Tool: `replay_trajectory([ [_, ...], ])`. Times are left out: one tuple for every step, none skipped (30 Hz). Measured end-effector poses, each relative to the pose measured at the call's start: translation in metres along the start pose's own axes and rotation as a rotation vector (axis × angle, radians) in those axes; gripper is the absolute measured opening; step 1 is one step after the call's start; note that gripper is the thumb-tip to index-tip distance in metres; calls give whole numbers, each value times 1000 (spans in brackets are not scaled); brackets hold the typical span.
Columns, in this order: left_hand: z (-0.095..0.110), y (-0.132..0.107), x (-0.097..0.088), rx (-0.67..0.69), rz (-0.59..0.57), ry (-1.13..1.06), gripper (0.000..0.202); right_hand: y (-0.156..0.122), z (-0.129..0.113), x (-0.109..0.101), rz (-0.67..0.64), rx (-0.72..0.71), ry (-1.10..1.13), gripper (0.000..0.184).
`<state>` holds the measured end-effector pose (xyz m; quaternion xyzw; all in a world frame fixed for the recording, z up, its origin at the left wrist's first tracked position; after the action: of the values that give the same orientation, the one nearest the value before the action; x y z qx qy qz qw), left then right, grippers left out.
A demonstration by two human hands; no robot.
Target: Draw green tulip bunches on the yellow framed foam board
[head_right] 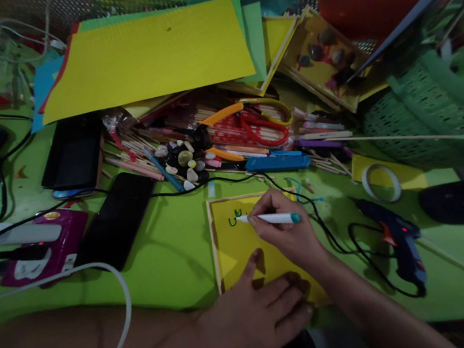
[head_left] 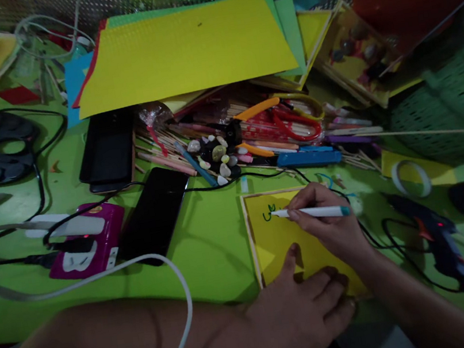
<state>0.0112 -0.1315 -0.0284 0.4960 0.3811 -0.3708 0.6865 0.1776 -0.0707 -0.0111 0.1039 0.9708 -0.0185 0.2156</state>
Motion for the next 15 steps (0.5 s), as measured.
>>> replay_trajectory([
  [0,0,0,0,-8,0,43,0,0,0,2,-2,-6,21],
  [1,0,1,2,-13,2,43,0,-1,0,3,-4,-11,20],
  [1,0,2,4,-12,7,44,0,-1,0,2,-4,-12,20],
  [1,0,2,8,-9,13,44,0,-1,0,-3,-3,-10,19],
  [1,-1,3,11,1,18,45,0,-1,1,-12,0,-5,18],
  [1,-1,3,12,3,21,45,0,-1,0,-17,2,1,18],
  [1,-1,2,13,2,21,45,0,0,0,-19,5,9,17],
  [1,-1,2,12,-1,18,45,0,0,0,-17,6,16,16],
  [1,-1,1,10,-7,15,44,0,0,0,-12,6,17,16],
  [1,-1,1,8,-11,11,44,0,1,0,-8,6,14,15],
  [1,-1,0,2,-18,6,44,0,1,0,-5,7,9,15],
  [1,-1,0,0,-23,1,44,0,1,0,-9,7,5,14],
  [0,-1,0,2,-22,-1,44,-1,2,0,-16,6,3,14],
  [0,-1,1,7,-17,0,44,-1,2,0,-22,4,4,14],
  [1,-1,2,14,-8,1,44,-1,2,0,-25,0,7,14],
])
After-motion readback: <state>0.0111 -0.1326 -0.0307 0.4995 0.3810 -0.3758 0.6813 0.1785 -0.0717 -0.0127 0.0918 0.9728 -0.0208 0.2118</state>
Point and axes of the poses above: each hand's wrist, its own y-axis towards the middle knuckle, its own x-axis out of the palm, z = x × y, the point moved 1 cm from there along y, towards the middle knuckle, and after that the axes turned 6 degrees about z, right-handed, at the moved point
